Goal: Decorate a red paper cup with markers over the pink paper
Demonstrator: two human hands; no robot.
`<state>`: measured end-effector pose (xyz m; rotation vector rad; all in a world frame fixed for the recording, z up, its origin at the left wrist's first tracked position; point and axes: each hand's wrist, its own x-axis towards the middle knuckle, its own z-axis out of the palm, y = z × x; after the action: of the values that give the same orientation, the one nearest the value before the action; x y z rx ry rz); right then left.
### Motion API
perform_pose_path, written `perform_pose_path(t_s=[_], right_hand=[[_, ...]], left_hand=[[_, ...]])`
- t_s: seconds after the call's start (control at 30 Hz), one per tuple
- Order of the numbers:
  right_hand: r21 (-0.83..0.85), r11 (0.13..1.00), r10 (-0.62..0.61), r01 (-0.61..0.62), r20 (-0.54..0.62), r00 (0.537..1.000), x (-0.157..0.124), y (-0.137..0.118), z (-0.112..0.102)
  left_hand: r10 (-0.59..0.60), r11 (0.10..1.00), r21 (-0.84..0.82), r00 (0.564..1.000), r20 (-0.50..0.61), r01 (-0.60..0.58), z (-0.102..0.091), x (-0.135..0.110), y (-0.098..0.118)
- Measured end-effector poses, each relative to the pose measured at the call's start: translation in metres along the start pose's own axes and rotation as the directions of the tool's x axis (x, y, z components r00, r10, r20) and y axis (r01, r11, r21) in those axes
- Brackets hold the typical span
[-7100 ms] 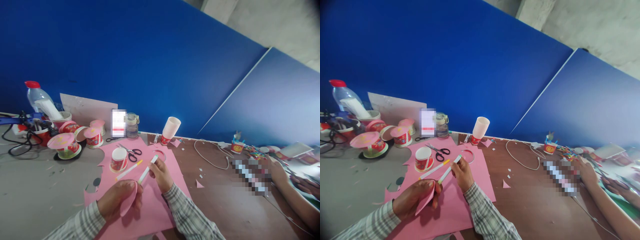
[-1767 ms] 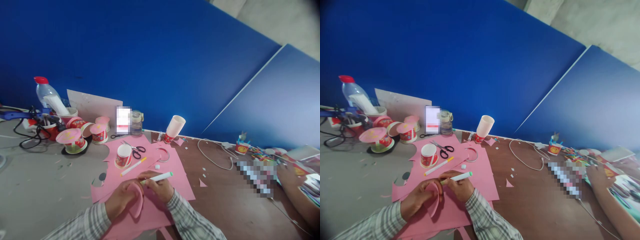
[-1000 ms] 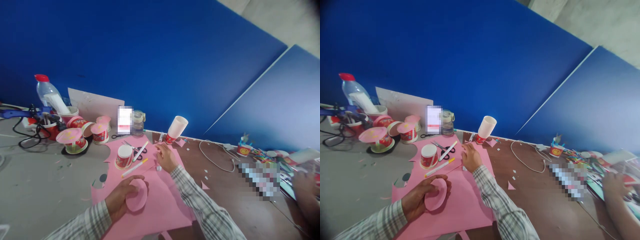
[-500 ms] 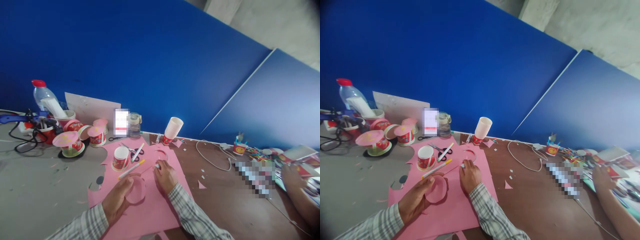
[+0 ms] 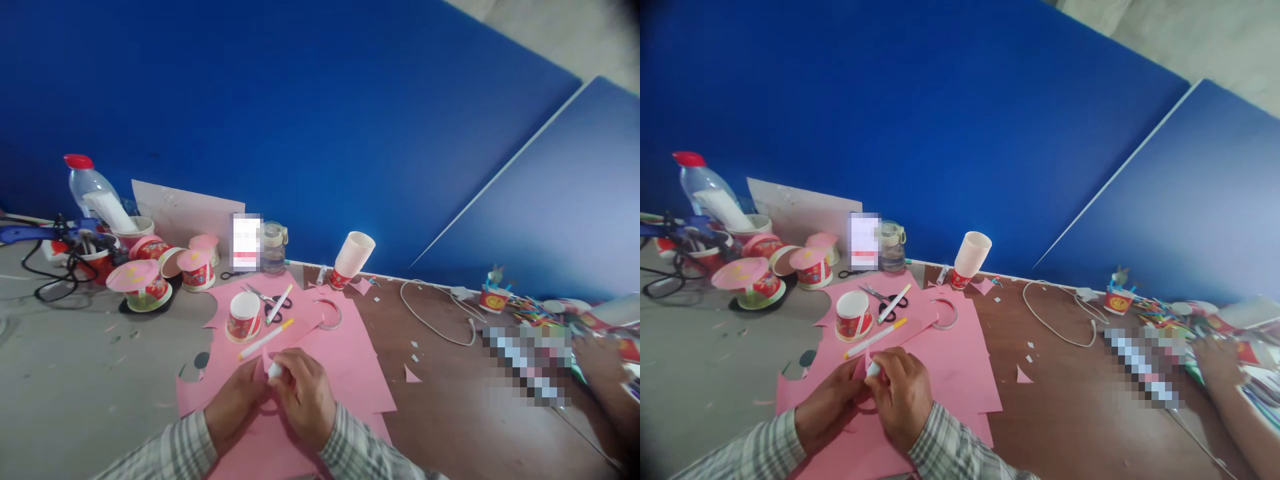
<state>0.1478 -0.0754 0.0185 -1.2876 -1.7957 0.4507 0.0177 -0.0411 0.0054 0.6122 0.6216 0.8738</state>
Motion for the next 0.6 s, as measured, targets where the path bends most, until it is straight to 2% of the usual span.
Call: perform_pose_path(t_s=[0.07,0.13,0.2,0.23,0.3,0.37,0.43,0.47,0.53,0.6], right_hand=[[-0.022,1.0,0.021,-0.023,-0.066,0.998,0.0,0.005,-0.003],[0.025,0.997,0.07,-0.067,-0.197,0.978,0.004,0.007,-0.013],[0.142,0.986,0.129,-0.088,-0.32,0.939,0.01,0.007,-0.024],[0.23,0.968,0.173,-0.097,-0.337,0.925,0.013,0.007,-0.03],[0.463,0.871,0.302,-0.165,-0.24,0.923,0.02,0.009,-0.036],[0.678,0.686,0.411,-0.265,-0.059,0.91,0.024,0.013,-0.035],[0.792,0.508,0.466,-0.339,0.078,0.881,0.027,0.02,-0.03],[0.814,0.454,0.48,-0.361,0.118,0.869,0.027,0.024,-0.026],[0.82,0.42,0.492,-0.389,0.154,0.857,0.027,0.031,-0.021],[0.808,0.429,0.49,-0.403,0.166,0.856,0.027,0.036,-0.018]], left_hand=[[-0.019,1.0,0.007,0.999,-0.029,0.019,-0.001,-0.001,0.0],[-0.043,0.999,-0.001,0.997,-0.068,0.043,-0.002,-0.001,0.0],[-0.069,0.997,-0.024,0.993,-0.097,0.067,-0.003,0.0,0.0],[-0.08,0.996,-0.034,0.992,-0.101,0.077,-0.003,0.001,0.0],[-0.083,0.996,-0.049,0.991,-0.104,0.078,-0.003,0.002,0.001],[-0.093,0.995,-0.057,0.989,-0.117,0.087,-0.002,0.002,0.003],[-0.102,0.994,-0.067,0.98,-0.169,0.092,-0.001,0.001,0.004],[-0.098,0.994,-0.071,0.975,-0.198,0.086,-0.001,0.0,0.005],[-0.093,0.994,-0.076,0.969,-0.227,0.077,-0.002,-0.002,0.007],[-0.121,0.99,-0.089,0.976,-0.183,0.107,-0.003,-0.003,0.009]])
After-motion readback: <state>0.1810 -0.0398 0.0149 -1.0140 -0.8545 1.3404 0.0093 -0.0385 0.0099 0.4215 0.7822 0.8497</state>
